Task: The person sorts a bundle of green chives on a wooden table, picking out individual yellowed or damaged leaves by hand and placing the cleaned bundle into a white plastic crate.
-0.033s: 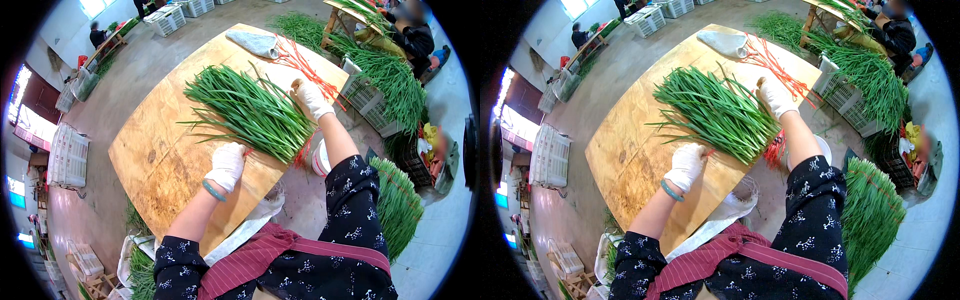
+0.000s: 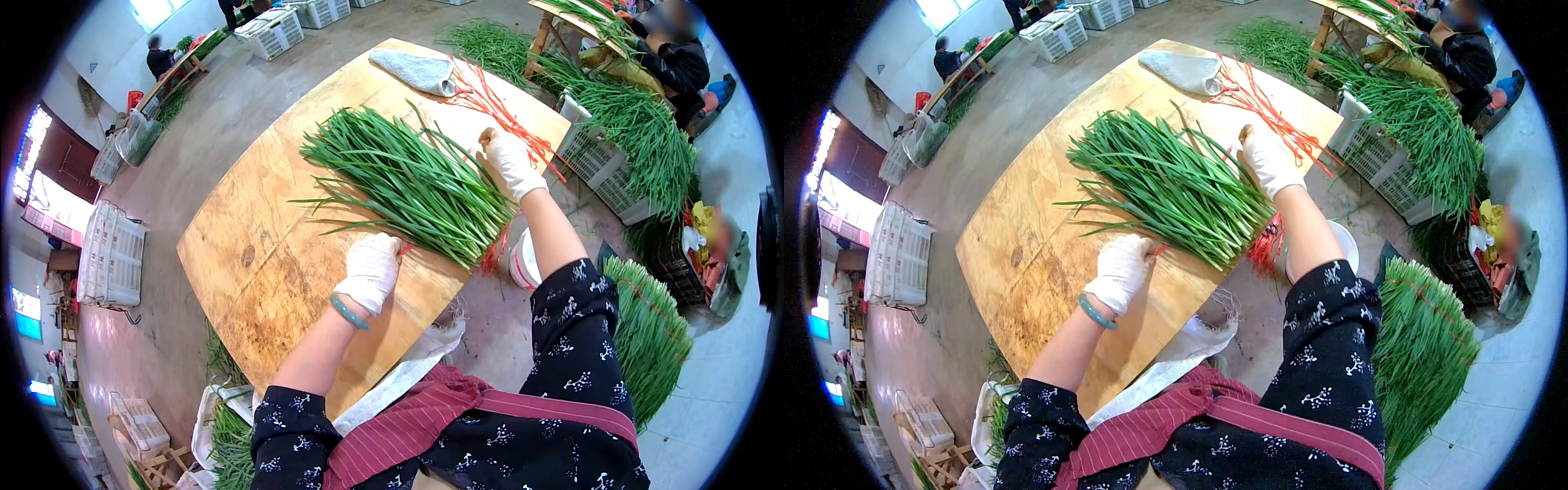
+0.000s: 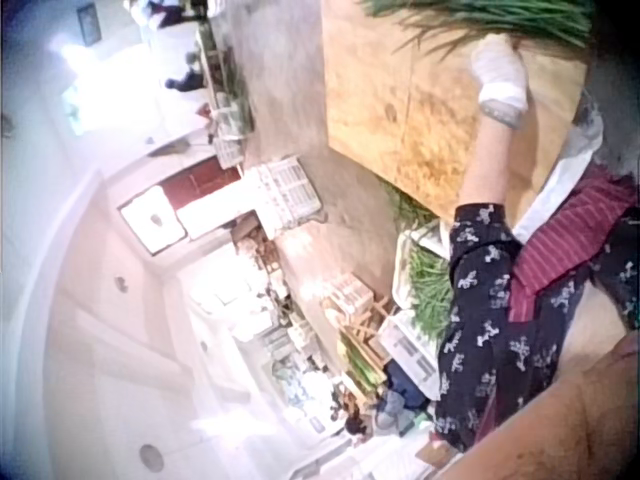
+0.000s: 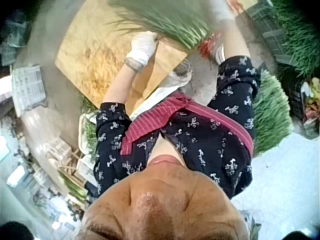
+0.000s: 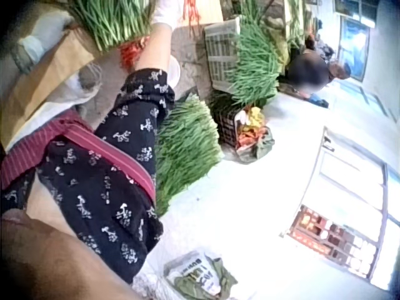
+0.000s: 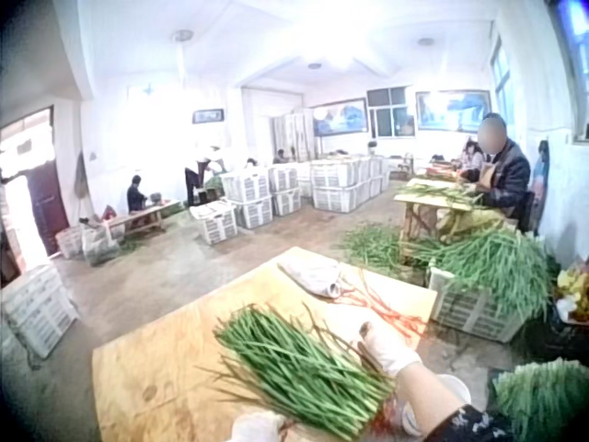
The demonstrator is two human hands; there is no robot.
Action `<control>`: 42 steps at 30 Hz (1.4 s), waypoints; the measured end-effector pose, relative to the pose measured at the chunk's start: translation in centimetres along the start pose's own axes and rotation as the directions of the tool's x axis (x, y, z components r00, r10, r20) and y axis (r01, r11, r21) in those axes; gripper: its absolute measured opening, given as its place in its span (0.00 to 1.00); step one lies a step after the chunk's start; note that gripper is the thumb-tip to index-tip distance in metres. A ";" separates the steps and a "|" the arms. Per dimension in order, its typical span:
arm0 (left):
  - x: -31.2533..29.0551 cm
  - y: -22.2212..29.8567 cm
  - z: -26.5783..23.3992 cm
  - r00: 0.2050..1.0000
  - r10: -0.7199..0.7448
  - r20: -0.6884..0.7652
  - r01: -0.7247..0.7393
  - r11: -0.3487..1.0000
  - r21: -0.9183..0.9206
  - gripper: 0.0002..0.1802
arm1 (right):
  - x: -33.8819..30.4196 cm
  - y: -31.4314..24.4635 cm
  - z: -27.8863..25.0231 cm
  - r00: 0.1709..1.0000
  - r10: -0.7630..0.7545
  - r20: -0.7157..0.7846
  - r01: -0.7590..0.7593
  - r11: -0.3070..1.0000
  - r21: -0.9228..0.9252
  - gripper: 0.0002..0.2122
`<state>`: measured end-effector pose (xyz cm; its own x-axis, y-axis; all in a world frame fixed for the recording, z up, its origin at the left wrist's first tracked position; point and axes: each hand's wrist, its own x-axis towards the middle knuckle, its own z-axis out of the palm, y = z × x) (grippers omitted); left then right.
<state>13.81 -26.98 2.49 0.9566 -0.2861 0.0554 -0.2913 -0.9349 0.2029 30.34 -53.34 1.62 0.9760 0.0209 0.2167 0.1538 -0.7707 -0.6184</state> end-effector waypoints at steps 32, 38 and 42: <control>-9.4 -3.2 -4.5 0.925 -0.180 -0.334 0.078 0.951 -0.299 0.15 | 0.5 -1.7 -4.1 0.932 -0.347 0.105 0.361 0.869 -0.338 0.29; -30.0 -10.0 -5.5 0.566 -0.752 -0.338 0.591 0.656 -0.470 0.13 | -2.6 -13.1 1.9 0.733 -0.538 0.416 0.605 0.795 -0.039 0.22; -46.8 -8.9 -4.1 0.055 -0.946 -0.321 0.842 0.217 -0.494 0.13 | -8.4 -24.3 7.0 0.490 -0.644 0.587 0.703 0.690 0.171 0.19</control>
<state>-28.33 -4.38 2.11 0.3304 0.9356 0.1246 0.7456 -0.3397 0.5733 19.49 -30.36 9.52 0.4697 0.8807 0.0609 0.8186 -0.4087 -0.4036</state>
